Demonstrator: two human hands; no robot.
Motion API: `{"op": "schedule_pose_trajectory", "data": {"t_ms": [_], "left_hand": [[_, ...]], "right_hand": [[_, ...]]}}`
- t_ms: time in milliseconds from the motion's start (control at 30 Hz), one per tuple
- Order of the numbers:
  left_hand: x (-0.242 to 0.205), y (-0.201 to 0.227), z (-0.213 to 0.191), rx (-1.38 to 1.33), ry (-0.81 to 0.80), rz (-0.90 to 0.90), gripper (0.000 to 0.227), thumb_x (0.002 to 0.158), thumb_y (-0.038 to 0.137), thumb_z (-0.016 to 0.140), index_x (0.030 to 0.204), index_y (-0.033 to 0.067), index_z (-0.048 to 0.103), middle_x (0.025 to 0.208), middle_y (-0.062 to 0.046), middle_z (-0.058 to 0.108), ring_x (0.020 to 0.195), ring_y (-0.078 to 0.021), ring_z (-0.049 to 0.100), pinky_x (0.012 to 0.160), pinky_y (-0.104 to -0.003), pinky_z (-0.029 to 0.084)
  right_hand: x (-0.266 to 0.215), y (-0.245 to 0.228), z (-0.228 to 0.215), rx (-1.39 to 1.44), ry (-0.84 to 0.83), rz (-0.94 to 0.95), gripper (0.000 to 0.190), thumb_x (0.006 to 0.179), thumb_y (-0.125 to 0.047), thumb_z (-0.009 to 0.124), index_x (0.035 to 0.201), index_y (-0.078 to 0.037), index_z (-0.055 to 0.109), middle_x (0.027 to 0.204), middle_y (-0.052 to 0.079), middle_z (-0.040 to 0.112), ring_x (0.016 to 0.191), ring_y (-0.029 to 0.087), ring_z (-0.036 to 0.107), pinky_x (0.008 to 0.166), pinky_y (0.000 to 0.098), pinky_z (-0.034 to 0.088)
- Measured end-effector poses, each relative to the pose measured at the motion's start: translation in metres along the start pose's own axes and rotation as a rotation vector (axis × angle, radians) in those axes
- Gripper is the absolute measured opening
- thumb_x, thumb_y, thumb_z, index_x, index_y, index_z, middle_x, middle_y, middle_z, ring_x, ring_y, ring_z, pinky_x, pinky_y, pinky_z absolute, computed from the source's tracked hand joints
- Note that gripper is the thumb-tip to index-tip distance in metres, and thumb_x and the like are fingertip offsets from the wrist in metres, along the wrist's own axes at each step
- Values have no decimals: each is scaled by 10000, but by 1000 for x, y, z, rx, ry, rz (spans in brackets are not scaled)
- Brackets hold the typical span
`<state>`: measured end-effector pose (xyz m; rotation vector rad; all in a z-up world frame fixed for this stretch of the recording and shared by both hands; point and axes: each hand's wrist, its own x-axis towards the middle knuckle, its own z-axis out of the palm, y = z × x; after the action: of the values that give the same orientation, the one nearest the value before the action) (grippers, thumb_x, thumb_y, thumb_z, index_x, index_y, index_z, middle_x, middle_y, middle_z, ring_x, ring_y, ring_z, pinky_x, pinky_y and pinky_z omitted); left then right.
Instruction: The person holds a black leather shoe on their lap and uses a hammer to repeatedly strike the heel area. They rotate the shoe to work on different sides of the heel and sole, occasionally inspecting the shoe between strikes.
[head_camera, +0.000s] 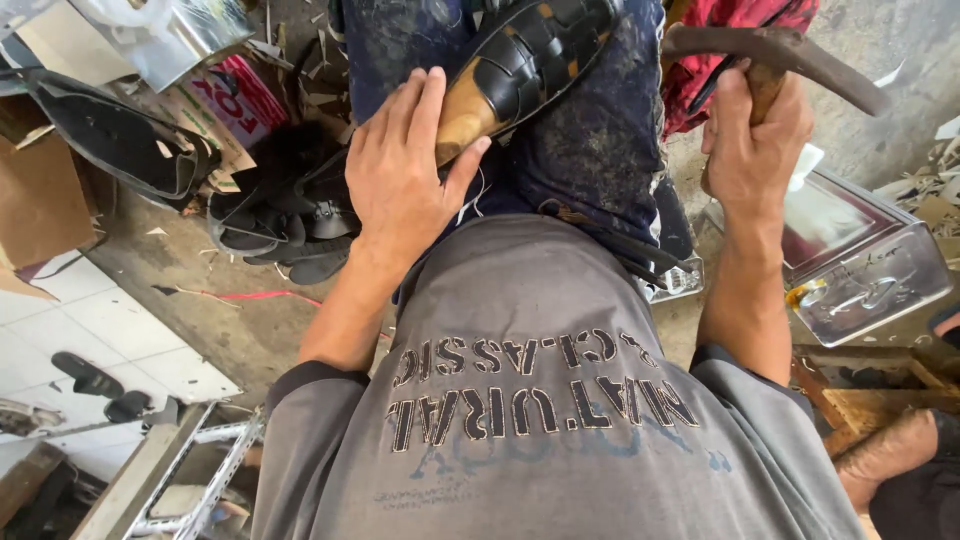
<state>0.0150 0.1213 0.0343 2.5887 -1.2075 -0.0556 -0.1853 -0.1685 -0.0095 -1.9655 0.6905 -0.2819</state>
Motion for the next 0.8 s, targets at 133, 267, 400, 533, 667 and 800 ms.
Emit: {"op": "schedule_pose_trajectory", "data": {"t_ms": [133,267,400,533,667,800], "left_hand": [[5,0,-4,-1,-28,-4,602,1091,536,632,1461,73,530,1383,-122,689,1204,-273,737,894,-382,593],[12,1,-10,-23,-50,31,597,1101,527,611,1449,47,533,1341,-148,706,1170,-281,741,918,-389,598],[15,3,-11,4,-81,38,600,1090,519,625,1440,39,543,1315,-144,718,1138,-271,746,898,-380,583],[18,0,-10,-39,-70,35,605,1083,517,652,1437,37,545,1302,-161,727,1117,-288,756,880,-397,594],[19,1,-10,-32,-80,24,602,1079,521,640,1424,37,547,1282,-161,727,1094,-294,756,854,-409,587],[20,0,-9,-52,-83,35,606,1074,531,656,1422,45,554,1272,-148,726,1085,-287,753,848,-403,587]], "right_hand": [[8,-26,-5,20,-7,-61,173,1278,-98,486,1139,3,499,734,69,528,505,150,492,470,282,467],[9,-33,-1,-46,91,-175,197,1248,-148,504,1196,35,557,665,75,518,492,184,507,473,347,498],[21,-51,15,-346,-69,-234,288,1219,-198,564,1180,83,612,996,177,518,822,278,502,740,399,439],[20,-38,13,-277,3,-122,265,1252,-196,559,1085,-5,636,695,24,533,519,142,466,452,320,411],[23,-35,20,-308,116,-264,294,1220,-188,585,1010,15,610,645,57,492,500,170,448,510,355,396],[26,-61,20,-337,32,-137,221,1219,-192,585,1301,12,608,828,37,483,684,168,436,621,348,413]]}}
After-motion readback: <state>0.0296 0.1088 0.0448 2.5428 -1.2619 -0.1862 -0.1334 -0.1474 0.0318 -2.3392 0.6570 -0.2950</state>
